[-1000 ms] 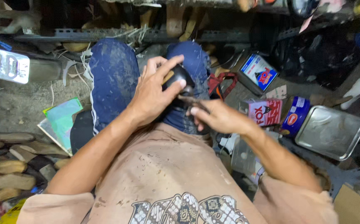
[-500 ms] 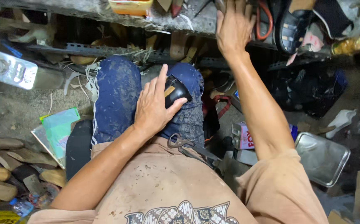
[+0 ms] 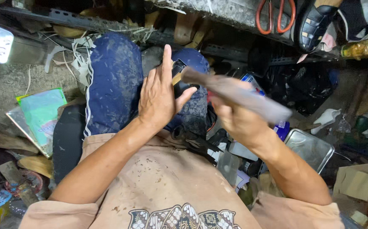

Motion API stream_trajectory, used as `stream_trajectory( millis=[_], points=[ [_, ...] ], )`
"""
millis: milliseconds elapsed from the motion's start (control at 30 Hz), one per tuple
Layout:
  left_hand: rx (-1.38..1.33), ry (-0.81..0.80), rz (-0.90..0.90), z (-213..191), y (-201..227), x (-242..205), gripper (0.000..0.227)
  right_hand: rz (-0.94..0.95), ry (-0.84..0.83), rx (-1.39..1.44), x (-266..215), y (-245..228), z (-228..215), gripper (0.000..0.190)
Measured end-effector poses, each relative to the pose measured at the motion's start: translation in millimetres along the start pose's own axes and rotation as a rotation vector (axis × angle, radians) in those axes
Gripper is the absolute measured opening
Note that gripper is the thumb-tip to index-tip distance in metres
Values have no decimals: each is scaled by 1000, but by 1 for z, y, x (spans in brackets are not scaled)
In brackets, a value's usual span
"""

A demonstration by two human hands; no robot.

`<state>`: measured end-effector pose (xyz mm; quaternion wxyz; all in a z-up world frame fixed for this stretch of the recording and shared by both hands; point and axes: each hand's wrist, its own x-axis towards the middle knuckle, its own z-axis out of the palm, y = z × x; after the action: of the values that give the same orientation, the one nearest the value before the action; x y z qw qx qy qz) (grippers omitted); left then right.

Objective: The person sits on the floor and uses a hammer and a curved metal tool to repeatedly strike the sole of a black sandal held on their lap. They adjust the shoe's position and the tool placement throughout the process.

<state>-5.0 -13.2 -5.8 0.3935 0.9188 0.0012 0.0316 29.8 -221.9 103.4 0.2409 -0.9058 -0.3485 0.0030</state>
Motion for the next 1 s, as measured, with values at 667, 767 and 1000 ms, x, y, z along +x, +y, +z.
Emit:
stream_trajectory(
  millis=[667,767,1000],
  points=[
    [-186,-158,-97,-3,-2,8,107,396,-24,218,13,26,10,31],
    [-313,-199,-180,-19,-9,19,103,445,233,275,24,-16,-16,27],
    [-445,-158,-376,-8,-25,19,106,671,255,958,-10,-12,36,27]
  ],
)
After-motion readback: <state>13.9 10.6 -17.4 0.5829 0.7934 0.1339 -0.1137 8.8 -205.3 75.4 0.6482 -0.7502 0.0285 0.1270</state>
